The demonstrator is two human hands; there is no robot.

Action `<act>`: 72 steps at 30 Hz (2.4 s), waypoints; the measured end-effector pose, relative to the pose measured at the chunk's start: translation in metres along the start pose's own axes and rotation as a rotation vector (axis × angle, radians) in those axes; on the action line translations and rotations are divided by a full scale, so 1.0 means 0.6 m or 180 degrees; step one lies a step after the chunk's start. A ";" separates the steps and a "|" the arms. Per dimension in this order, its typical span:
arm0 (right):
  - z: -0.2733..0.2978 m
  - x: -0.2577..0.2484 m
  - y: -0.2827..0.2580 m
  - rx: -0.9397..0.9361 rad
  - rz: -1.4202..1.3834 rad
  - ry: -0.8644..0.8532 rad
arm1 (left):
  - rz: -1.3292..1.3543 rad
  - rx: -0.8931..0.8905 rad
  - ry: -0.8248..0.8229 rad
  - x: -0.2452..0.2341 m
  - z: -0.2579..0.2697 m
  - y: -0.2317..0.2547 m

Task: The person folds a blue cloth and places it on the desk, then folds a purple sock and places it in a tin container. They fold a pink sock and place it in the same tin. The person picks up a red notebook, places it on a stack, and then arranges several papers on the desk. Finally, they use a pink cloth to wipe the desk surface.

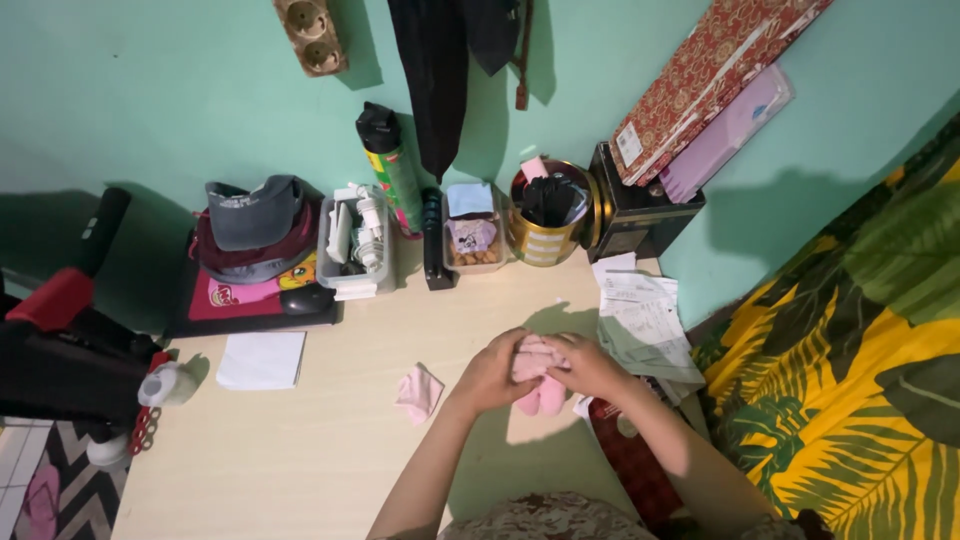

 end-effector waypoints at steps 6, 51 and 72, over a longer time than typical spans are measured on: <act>-0.011 -0.048 -0.013 0.0029 -0.0136 0.0054 | 0.0252 0.0368 0.0049 -0.027 -0.012 0.032; -0.077 -0.172 -0.047 -0.0006 0.0816 0.0453 | -0.0627 0.1696 0.1391 -0.057 -0.071 0.012; -0.029 -0.124 -0.007 -0.0652 0.1635 0.1490 | 0.0194 0.0259 0.1186 -0.115 -0.053 0.031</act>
Point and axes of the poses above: each hand's wrist, its own z-axis away from the middle knuckle, its own x-axis out of the palm, y = z × x, the point moved 10 cm from there along -z, towards the middle knuckle, and after that the axes turned 1 degree about y, right-handed, at the moved point
